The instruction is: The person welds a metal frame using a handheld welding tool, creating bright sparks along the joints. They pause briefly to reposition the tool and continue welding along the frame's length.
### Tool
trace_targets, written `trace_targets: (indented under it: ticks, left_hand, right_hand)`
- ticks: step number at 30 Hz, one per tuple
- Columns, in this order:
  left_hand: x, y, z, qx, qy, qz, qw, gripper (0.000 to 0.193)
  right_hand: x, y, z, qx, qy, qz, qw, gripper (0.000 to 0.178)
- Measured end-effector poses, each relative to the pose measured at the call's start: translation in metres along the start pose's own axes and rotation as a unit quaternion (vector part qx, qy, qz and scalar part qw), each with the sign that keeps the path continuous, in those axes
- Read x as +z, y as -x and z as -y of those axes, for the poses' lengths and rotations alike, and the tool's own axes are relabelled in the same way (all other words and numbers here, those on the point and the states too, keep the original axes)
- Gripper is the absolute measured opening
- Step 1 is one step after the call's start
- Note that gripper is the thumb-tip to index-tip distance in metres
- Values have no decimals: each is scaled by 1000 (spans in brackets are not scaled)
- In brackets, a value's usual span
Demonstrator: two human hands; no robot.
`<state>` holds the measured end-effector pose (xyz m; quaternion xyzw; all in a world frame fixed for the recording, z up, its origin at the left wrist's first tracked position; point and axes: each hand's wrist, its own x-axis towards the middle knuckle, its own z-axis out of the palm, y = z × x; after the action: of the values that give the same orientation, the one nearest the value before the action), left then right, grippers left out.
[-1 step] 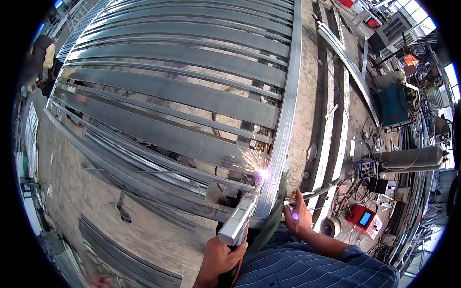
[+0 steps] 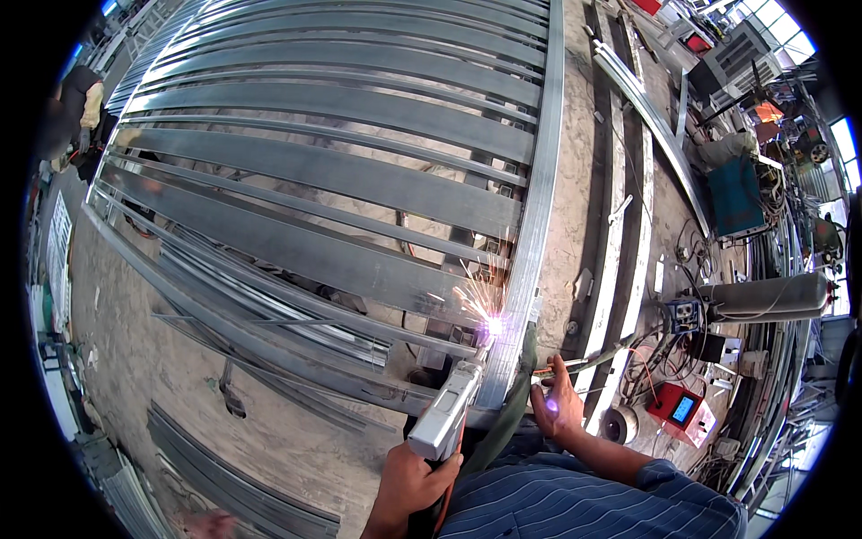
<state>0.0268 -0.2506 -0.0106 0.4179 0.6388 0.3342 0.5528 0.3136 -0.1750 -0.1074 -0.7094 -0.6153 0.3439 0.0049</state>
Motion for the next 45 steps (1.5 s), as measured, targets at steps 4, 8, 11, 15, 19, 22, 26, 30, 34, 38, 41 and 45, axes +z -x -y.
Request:
trace_targets:
  ticks: [4, 8, 11, 15, 19, 22, 26, 30, 34, 38, 41, 45]
  left_hand:
    - [0, 3, 6, 0, -18, 0, 1000, 27]
    - [0, 5, 7, -15, -7, -2, 1000, 28]
    - [-1, 5, 4, -22, -10, -2, 1000, 28]
    - [-2, 5, 5, -21, 4, 1, 1000, 29]
    - [-2, 6, 5, -20, 18, -8, 1000, 29]
    - [-2, 7, 8, -24, 27, -8, 999, 28]
    - [-3, 8, 10, -26, 27, -7, 999, 26]
    - [-2, 9, 13, -25, 18, -1, 1000, 25]
    - [-7, 23, 22, -23, 15, 8, 1000, 28]
    - [-22, 43, -17, 106, 0, -18, 994, 23]
    - [-30, 84, -38, -165, 320, -159, 919, 17]
    - [-88, 60, -12, 27, 313, -226, 922, 66]
  right_hand:
    - [2, 0, -1, -2, -3, -6, 1000, 81]
    - [2, 0, -1, -3, -7, -9, 1000, 81]
    - [2, 0, -1, 3, -4, -9, 1000, 81]
    - [3, -1, -3, 5, 2, -9, 1000, 81]
    - [1, -1, 0, 13, 8, -3, 1000, 81]
    - [0, -1, 1, 12, 4, -2, 1000, 81]
    - [0, -1, 0, 8, -5, -5, 1000, 81]
    - [2, -2, -6, 7, 0, -7, 1000, 82]
    - [4, -1, -5, 11, 13, -13, 1000, 84]
    - [4, 4, -1, -3, 1, -23, 1000, 80]
    - [3, 5, 0, 14, 2, -7, 1000, 80]
    - [3, 8, -10, 2, 9, -42, 999, 81]
